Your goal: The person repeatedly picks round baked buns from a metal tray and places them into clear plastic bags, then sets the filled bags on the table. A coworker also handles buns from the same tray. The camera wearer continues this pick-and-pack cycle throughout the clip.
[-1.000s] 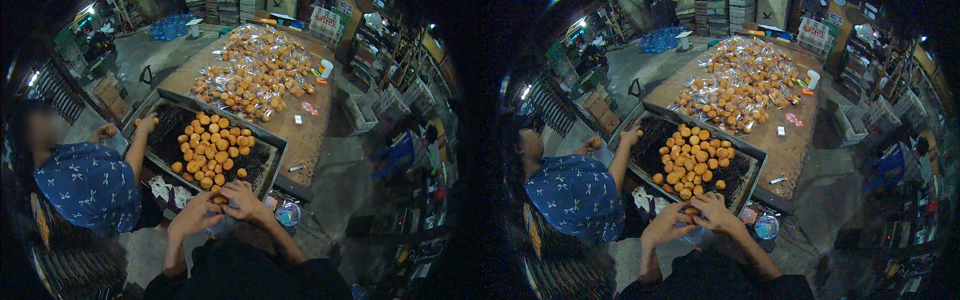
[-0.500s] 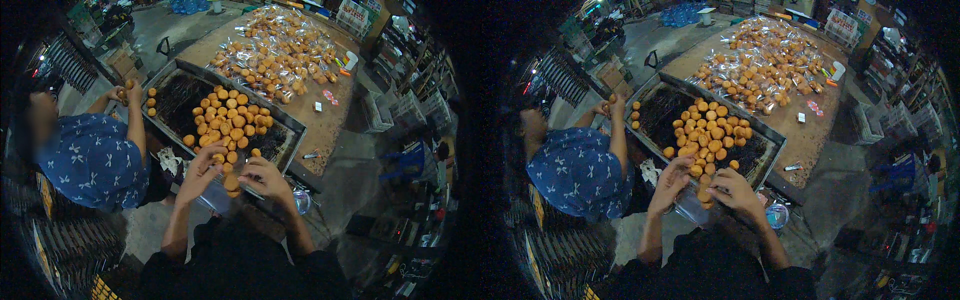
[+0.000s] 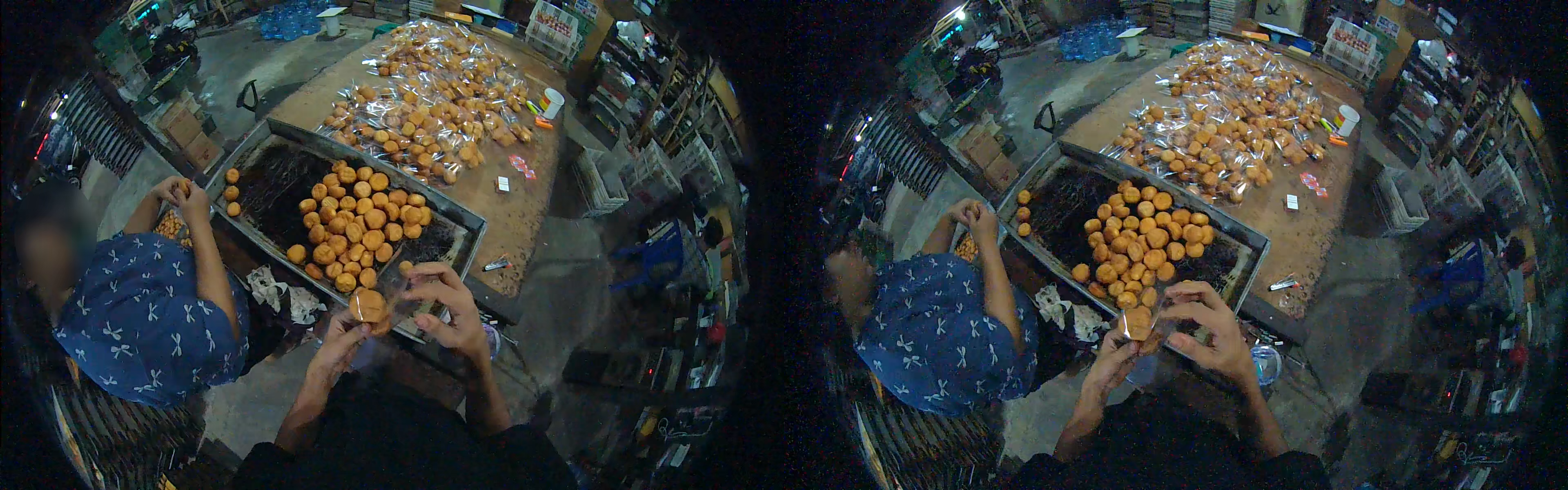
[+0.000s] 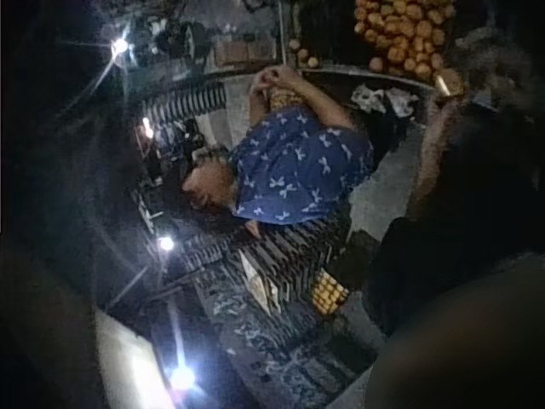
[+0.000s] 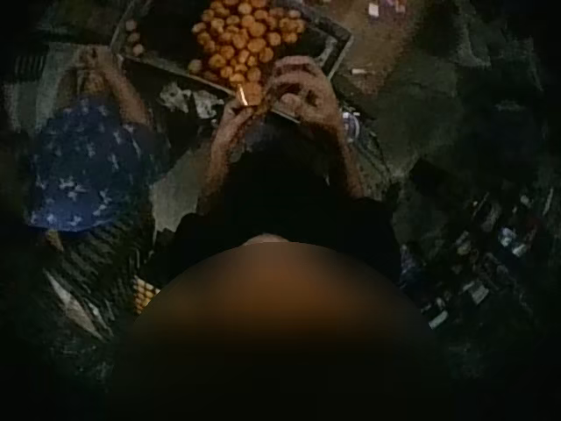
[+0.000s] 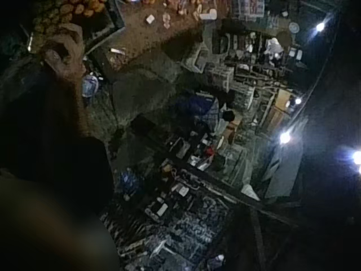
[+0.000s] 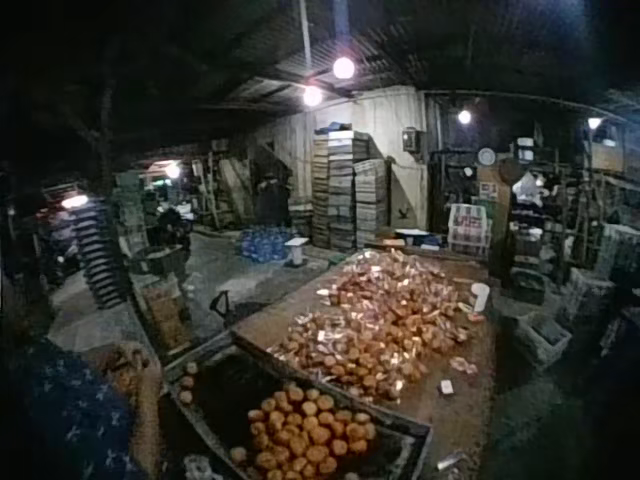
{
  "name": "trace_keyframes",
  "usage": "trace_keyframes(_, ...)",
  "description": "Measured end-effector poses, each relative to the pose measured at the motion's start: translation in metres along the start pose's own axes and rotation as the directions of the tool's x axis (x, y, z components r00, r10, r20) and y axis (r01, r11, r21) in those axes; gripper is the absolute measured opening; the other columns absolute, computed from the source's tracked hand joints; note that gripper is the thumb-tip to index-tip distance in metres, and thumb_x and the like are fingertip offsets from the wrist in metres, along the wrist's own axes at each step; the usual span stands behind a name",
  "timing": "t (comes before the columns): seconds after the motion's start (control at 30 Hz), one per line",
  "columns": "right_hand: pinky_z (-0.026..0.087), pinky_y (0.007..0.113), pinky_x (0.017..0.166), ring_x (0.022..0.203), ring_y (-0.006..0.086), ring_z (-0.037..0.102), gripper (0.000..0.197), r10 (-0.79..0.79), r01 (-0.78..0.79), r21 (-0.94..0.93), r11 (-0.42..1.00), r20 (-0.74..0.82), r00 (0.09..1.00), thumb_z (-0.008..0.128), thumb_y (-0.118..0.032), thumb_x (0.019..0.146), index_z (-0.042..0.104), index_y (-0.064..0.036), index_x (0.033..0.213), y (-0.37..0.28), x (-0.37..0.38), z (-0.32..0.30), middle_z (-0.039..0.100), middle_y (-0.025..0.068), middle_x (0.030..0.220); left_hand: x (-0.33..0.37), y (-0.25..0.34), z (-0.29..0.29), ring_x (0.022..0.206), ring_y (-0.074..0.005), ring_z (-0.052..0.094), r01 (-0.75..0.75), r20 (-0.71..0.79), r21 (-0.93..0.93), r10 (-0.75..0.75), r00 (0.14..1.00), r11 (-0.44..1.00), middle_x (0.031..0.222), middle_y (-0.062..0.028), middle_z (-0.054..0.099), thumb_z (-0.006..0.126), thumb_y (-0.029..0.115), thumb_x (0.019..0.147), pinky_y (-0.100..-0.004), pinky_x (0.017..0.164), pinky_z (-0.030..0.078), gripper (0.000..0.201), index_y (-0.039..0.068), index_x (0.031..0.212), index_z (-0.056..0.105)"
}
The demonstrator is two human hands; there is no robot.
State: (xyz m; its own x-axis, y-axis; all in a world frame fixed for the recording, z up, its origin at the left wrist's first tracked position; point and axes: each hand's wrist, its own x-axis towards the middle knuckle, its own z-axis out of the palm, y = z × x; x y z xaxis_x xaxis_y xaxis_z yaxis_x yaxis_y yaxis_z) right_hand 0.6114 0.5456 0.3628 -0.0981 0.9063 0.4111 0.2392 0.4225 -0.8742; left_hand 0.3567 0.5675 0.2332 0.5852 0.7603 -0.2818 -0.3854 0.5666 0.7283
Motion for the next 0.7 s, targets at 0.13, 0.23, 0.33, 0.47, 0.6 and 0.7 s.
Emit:
trace_keyframes(0.13, 0.047, 0.040, 0.107, 0.128, 0.0275, 0.056, 0.052, 0.071, -0.071, 0.247, 0.966, 0.009, 0.997, 0.076, -0.029, 0.093, 0.060, -0.0014, 0.134, 0.005, 0.004, 0.007, 0.056, 0.0155, 0.138, 0.001, -0.010, -0.012, 0.117, -0.0224, 0.068, 0.010, -0.047, -0.102, -0.015, 0.999, 0.995, 0.125, -0.0110, 0.070, 0.074, 0.009, 0.094, -0.0372, 0.102, 0.055, 0.038, -0.002, 0.129, 0.063)
trace_keyframes(0.23, 0.048, 0.041, 0.105, 0.122, 0.0249, 0.059, 0.054, 0.187, -0.086, 0.536, 0.840, -0.136, 0.973, 0.067, -0.037, 0.100, 0.054, -0.0024, 0.139, 0.023, 0.006, 0.023, 0.055, 0.0155, 0.139, 0.004, -0.013, -0.019, 0.119, -0.0284, 0.068, -0.012, 0.022, -0.212, 0.017, 1.000, 0.977, 0.131, -0.0127, 0.067, 0.077, 0.012, 0.093, -0.0493, 0.108, 0.054, 0.042, -0.001, 0.130, 0.061)
trace_keyframes(0.33, 0.050, 0.041, 0.103, 0.118, 0.0230, 0.062, 0.051, 0.319, -0.170, 0.590, 0.789, -0.157, 0.935, 0.063, -0.037, 0.103, 0.053, -0.0013, 0.139, 0.070, 0.005, 0.011, 0.057, 0.0154, 0.137, 0.006, -0.008, -0.021, 0.120, -0.0308, 0.067, -0.005, 0.040, -0.139, 0.011, 0.999, 0.990, 0.130, -0.0128, 0.067, 0.078, 0.013, 0.092, -0.0523, 0.108, 0.053, 0.042, 0.001, 0.129, 0.062)
trace_keyframes(0.47, 0.053, 0.040, 0.096, 0.112, 0.0300, 0.065, 0.043, 0.634, -0.649, -0.042, 0.760, -0.173, 0.754, 0.066, -0.028, 0.100, 0.056, -0.0063, 0.136, 0.166, 0.002, 0.010, 0.062, 0.0179, 0.125, 0.007, 0.000, -0.016, 0.120, -0.0315, 0.067, -0.054, 0.035, -0.215, 0.063, 0.997, 0.975, 0.129, -0.0142, 0.067, 0.082, 0.022, 0.089, -0.0526, 0.107, 0.054, 0.050, 0.003, 0.130, 0.061)
trace_keyframes(0.6, 0.054, 0.048, 0.092, 0.107, 0.0415, 0.062, 0.048, 0.523, -0.373, -0.673, 0.639, 0.024, 0.852, 0.069, -0.020, 0.092, 0.053, -0.0100, 0.137, 0.214, -0.020, 0.046, 0.059, 0.0202, 0.114, 0.010, -0.007, -0.022, 0.111, -0.0300, 0.070, -0.142, 0.002, -0.145, 0.143, 0.990, 0.979, 0.125, -0.0163, 0.069, 0.082, 0.036, 0.090, -0.0498, 0.101, 0.057, 0.058, 0.005, 0.133, 0.057)
trace_keyframes(0.7, 0.054, 0.054, 0.086, 0.104, 0.0455, 0.061, 0.047, 0.547, -0.331, -0.691, 0.642, 0.110, 0.830, 0.069, -0.020, 0.090, 0.050, -0.0092, 0.132, 0.215, -0.028, 0.073, 0.056, 0.0219, 0.112, 0.007, -0.017, -0.035, 0.093, -0.0263, 0.072, -0.137, -0.119, -0.125, 0.122, 0.985, 0.983, 0.114, -0.0148, 0.071, 0.075, 0.049, 0.094, -0.0484, 0.097, 0.057, 0.061, 0.006, 0.132, 0.055)
